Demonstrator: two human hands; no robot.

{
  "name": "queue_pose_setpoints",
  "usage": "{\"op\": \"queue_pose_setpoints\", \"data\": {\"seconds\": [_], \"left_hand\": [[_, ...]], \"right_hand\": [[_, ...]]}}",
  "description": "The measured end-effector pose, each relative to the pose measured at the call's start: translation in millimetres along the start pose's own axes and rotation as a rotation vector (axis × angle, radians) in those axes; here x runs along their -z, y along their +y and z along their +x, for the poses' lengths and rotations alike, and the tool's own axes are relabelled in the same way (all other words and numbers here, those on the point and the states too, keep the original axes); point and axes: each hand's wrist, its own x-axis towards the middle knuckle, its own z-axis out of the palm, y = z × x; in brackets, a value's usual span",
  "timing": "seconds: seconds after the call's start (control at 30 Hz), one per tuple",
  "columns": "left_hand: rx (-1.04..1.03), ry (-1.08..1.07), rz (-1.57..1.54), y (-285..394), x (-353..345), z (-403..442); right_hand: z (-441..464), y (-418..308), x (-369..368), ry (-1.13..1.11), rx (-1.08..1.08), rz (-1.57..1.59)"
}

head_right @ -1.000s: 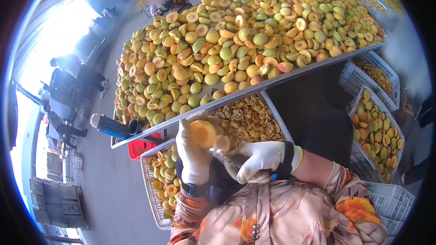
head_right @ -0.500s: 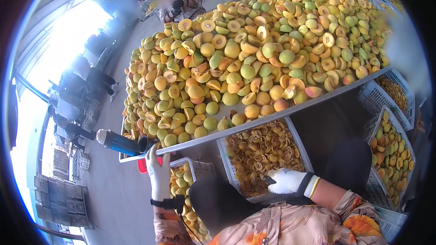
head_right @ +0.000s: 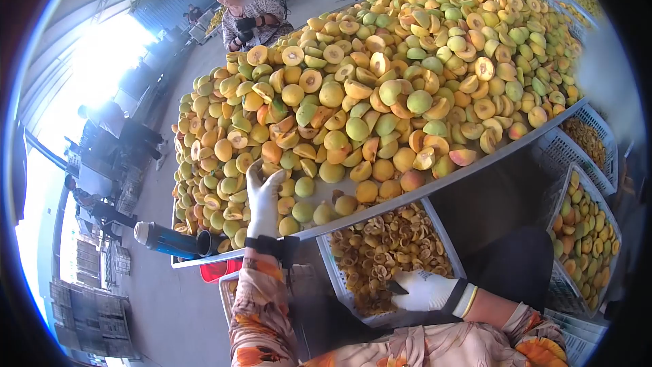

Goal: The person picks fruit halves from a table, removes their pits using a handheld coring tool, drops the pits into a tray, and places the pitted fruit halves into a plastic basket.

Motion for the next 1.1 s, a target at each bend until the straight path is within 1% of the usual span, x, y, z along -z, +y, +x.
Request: {"op": "queue_pose_setpoints", "data": {"seconds": [0.03,0.07,0.13,0.17,0.2,0.23,0.27,0.33,0.37,0.4,0.43,0.5,0.57,0.63,0.67,0.77,0.87,0.9,1.0,1.03,1.1], "left_hand": [[0.082,-0.062,-0.296,15.1,4.8,-22.1],[0.137,-0.220,-0.465,29.1,15.0,-43.9],[0.137,-0.268,-0.824,40.8,15.3,-88.0],[0.181,-0.266,-0.956,43.3,12.3,-108.3],[0.185,-0.237,-0.981,48.2,6.6,-130.5],[0.210,-0.250,-0.964,55.4,2.1,-150.7],[0.235,-0.264,-0.947,62.4,-2.2,-170.0],[0.315,-0.324,-1.098,78.4,-12.1,-204.5],[0.232,-0.252,-0.876,97.2,-24.0,-225.6],[0.104,-0.225,-0.629,94.3,-30.7,-236.8],[0.089,-0.233,-0.608,95.7,-32.5,-247.0],[0.116,-0.225,-0.675,101.0,-35.3,-263.5],[0.194,-0.191,-0.855,112.3,-39.6,-274.1],[0.165,-0.160,-0.862,119.9,-43.2,-284.2],[0.151,-0.144,-0.864,123.2,-43.9,-288.8],[0.113,-0.147,-0.694,132.2,-41.2,-301.1],[0.023,-0.221,-0.628,122.8,-47.5,-317.0],[-0.061,-0.231,-0.670,118.2,-53.0,-321.7],[-0.161,-0.195,-0.485,118.1,-58.3,-324.1],[-0.187,-0.180,-0.409,115.9,-57.1,-321.2],[-0.157,-0.222,-0.409,116.9,-54.3,-323.5]], "right_hand": [[8.9,22.9,-15.6,0.120,0.086,0.001],[0.3,1.7,-3.8,0.226,0.168,0.041],[-3.0,-11.9,-0.1,0.301,0.206,0.092],[-6.4,-24.6,2.1,0.352,0.273,0.113],[-10.4,-37.3,2.8,0.405,0.339,0.134],[-11.8,-42.5,-0.1,0.372,0.295,0.116],[-10.7,-46.8,-7.4,0.432,0.337,0.100],[-15.4,-59.5,-14.7,0.451,0.421,0.121],[-18.0,-64.3,-21.6,0.490,0.472,0.161],[-19.8,-68.6,-27.5,0.531,0.527,0.199],[-23.6,-70.9,-32.9,0.572,0.583,0.237],[-35.4,-72.4,-41.2,0.586,0.559,0.215],[-48.8,-73.8,-43.8,0.624,0.548,0.205],[-64.8,-77.9,-44.2,0.682,0.544,0.215],[-71.5,-80.3,-42.5,0.752,0.570,0.192],[-83.9,-85.4,-31.1,0.972,0.647,0.113],[-90.8,-87.7,-32.6,0.904,0.593,0.126],[-90.1,-90.0,-36.3,0.943,0.620,0.124],[-88.6,-88.2,-39.6,1.046,0.651,0.041],[-88.2,-87.2,-40.2,1.067,0.662,0.048],[-85.9,-83.6,-40.1,1.005,0.643,0.122]]}}
